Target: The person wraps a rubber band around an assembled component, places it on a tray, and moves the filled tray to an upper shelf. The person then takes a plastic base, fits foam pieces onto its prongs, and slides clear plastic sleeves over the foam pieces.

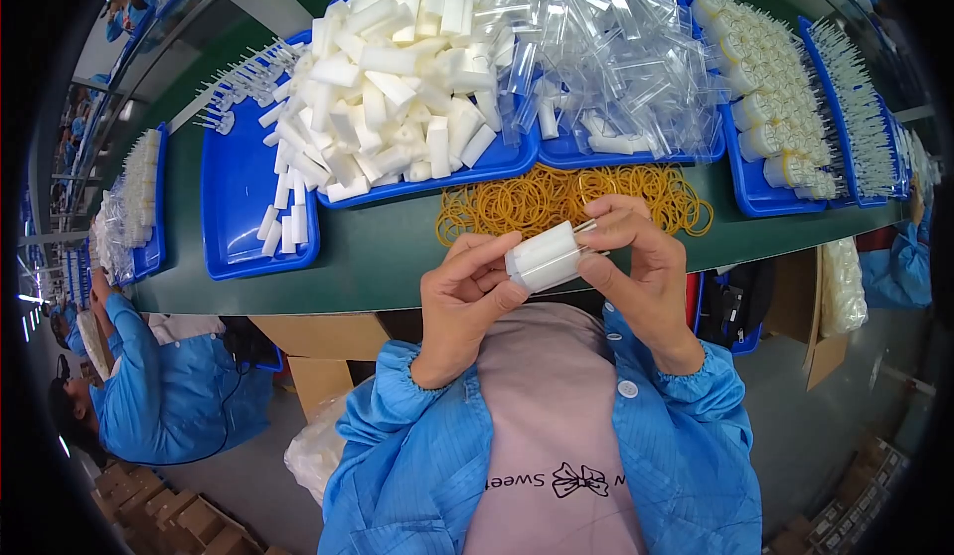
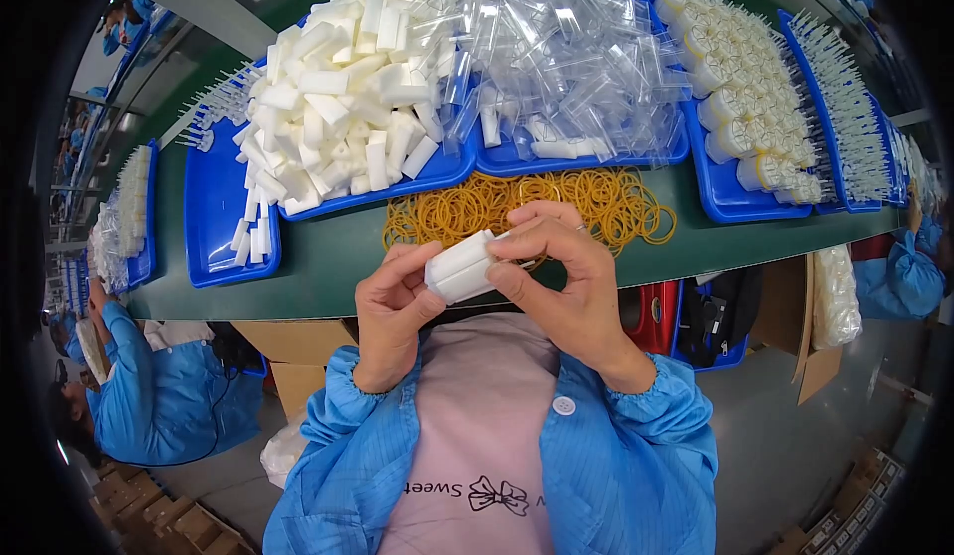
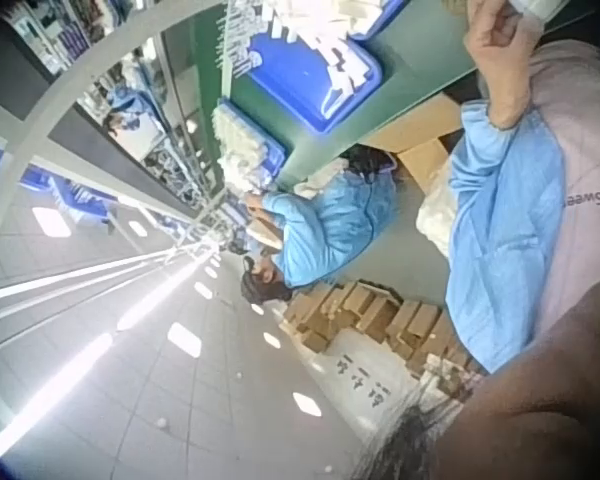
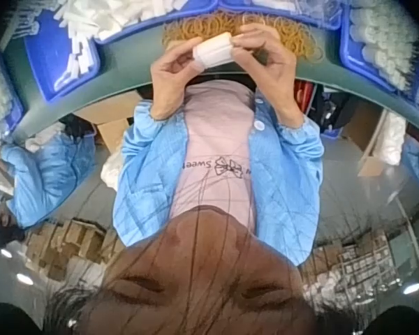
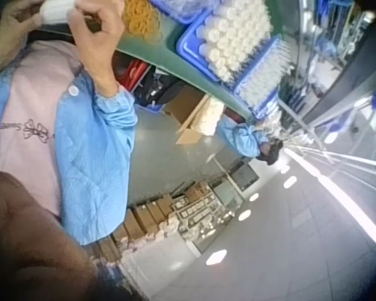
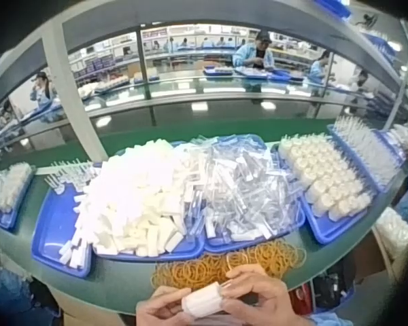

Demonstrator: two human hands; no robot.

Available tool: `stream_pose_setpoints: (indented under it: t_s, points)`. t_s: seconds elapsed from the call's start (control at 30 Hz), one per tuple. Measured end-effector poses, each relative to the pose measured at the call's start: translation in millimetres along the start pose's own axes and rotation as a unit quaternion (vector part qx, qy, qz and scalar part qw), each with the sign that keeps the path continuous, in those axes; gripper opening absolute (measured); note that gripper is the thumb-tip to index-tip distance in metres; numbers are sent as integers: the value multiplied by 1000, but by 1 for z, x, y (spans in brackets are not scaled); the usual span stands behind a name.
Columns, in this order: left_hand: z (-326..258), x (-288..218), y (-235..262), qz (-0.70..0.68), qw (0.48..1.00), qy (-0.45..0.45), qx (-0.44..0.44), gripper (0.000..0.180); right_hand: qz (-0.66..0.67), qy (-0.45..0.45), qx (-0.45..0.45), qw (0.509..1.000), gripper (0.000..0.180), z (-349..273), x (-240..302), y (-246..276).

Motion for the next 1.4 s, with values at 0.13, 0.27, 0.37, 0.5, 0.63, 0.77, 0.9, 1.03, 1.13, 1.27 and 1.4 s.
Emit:
stream_pose_setpoints:
  t_s: [0.13,0.27,0.37,0.5,0.63,0.77,0.9,1.03,1.13,1.27,1.4]
  points:
    - [2,1,3,-6,1000,5,-12,44,-27,13,10,1000,19,6,1,-2]
    - [1,4,17,-24,998,24,-49,43,-64,43,52,996,17,30,21,-9]
    - [0,3,28,-47,995,38,-78,43,-178,102,47,978,21,55,33,-6]
    - [-1,-1,40,-9,996,23,-90,46,-431,184,33,883,31,83,31,-23]
    - [-2,-4,41,-20,995,12,-94,46,-588,242,80,768,30,95,2,-47]
    - [-5,-2,42,-17,995,18,-96,46,-603,269,94,745,17,98,-5,-44]
    - [-4,-6,41,-40,994,14,-100,46,-517,286,52,805,20,94,16,-25]
    - [-2,-28,35,25,993,-75,-91,46,-204,117,-2,972,24,96,18,11]
    - [-2,-42,31,120,982,-117,-84,46,91,-11,-3,996,26,86,6,11]
    - [-6,-48,27,157,973,-146,-83,47,125,-10,-6,992,26,71,16,5]
    - [-10,-54,24,195,962,-169,-94,47,88,8,-14,996,28,65,15,5]
Point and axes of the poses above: each hand's wrist, its own z-axis towards the middle knuckle, its own y-axis out of the back of the hand, x = y × z, the point moved 10 cm from there along z, towards the middle knuckle, and after that the axes turned 6 degrees about x, right-handed, at the moved point
